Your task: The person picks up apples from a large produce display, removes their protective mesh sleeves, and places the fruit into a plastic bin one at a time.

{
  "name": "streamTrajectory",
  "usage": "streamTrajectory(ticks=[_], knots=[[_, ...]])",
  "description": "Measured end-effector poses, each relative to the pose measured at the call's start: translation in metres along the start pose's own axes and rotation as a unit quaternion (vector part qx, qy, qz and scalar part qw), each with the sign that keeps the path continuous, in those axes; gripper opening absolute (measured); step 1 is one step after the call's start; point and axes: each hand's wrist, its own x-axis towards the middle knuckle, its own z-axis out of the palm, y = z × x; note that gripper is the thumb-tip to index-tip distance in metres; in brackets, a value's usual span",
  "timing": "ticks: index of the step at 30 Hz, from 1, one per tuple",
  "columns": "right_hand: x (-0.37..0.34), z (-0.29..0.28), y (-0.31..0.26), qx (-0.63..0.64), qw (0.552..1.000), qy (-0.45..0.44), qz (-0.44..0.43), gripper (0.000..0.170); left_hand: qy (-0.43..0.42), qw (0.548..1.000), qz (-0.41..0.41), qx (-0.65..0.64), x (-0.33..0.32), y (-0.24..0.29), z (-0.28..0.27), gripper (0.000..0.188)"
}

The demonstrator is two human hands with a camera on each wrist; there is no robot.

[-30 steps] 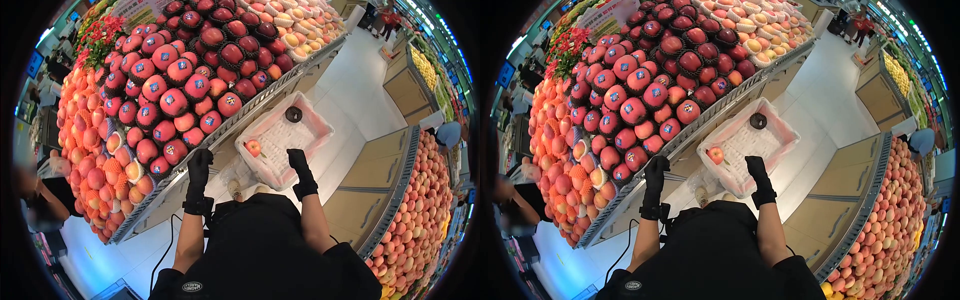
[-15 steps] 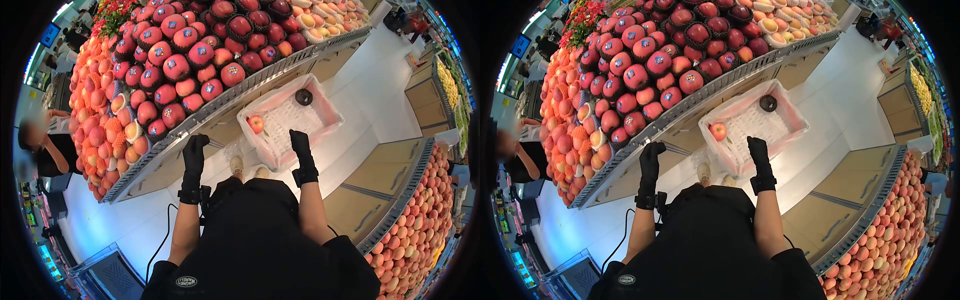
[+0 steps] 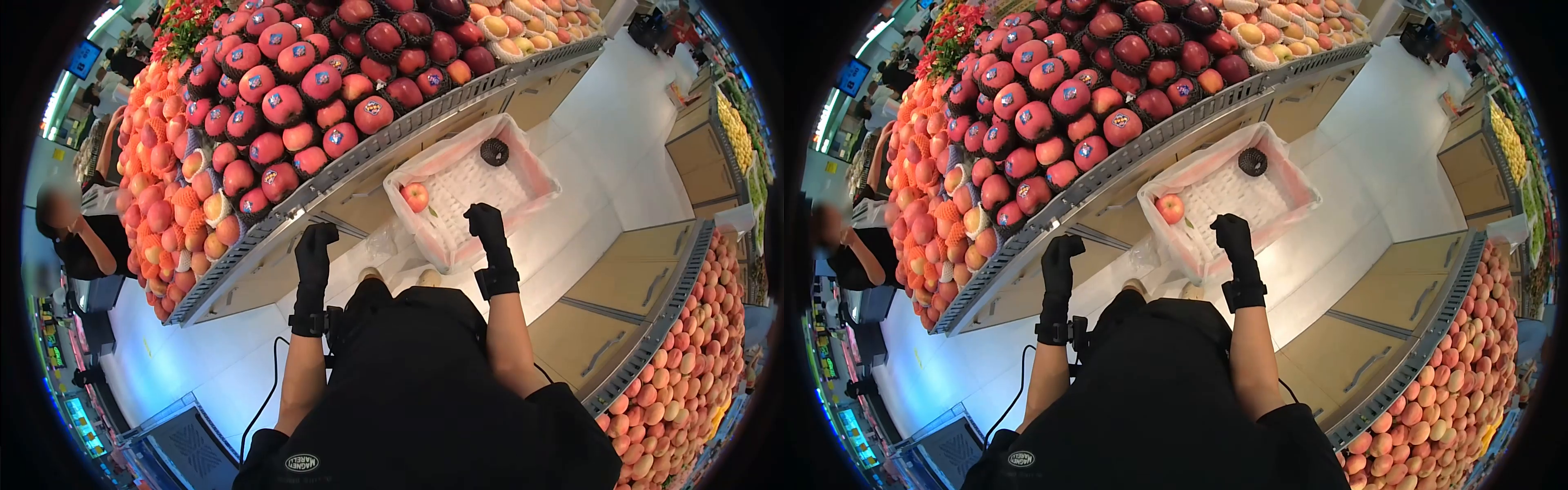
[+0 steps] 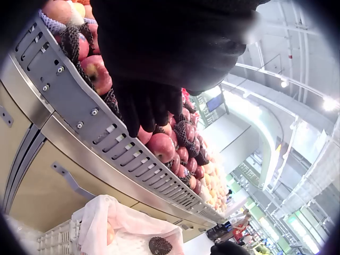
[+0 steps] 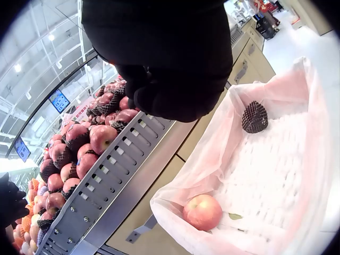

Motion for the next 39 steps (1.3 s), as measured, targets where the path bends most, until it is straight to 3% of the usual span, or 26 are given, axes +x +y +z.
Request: streamTrajectory(ticks=[5,11,14,20,24,28,32,36,39], knots=[[0.002,0.008,-0.004,0.025,0.999,-0.042,-0.015,0.019,0.002,1.000,0.008,-0.010,0.012,0.009,-0.005,0.028],[0.013,0.035,0.001,0.009,0.999,-0.032,-0.023,0.021,-0.006,0.999,0.037,0.000,0.036,0.009,-0.022,0.034],[0.021,0.051,0.001,-0.010,0.999,0.003,-0.037,0.021,-0.020,0.999,0.014,-0.049,0.058,0.010,-0.035,0.030],[0.030,0.077,-0.007,-0.015,0.999,-0.007,-0.029,0.021,-0.012,0.995,0.045,-0.084,0.107,0.019,-0.060,0.025],[0.038,0.111,-0.023,-0.039,0.999,-0.005,-0.019,0.021,0.016,0.996,0.069,-0.058,0.131,0.030,-0.079,0.020],[0.047,0.150,-0.043,-0.060,0.997,-0.039,-0.043,0.024,0.044,0.991,0.126,-0.031,0.156,0.019,-0.103,0.031],[0.062,0.192,-0.057,-0.055,0.995,-0.064,-0.045,0.031,0.072,0.987,0.140,-0.026,0.175,0.013,-0.126,0.040],[0.065,0.242,-0.082,-0.095,0.992,-0.065,-0.049,0.033,0.078,0.992,0.093,-0.040,0.183,0.037,-0.153,0.043],[0.072,0.271,-0.087,-0.080,0.994,-0.057,-0.052,0.031,0.057,0.988,0.134,-0.050,0.201,0.033,-0.168,0.042]])
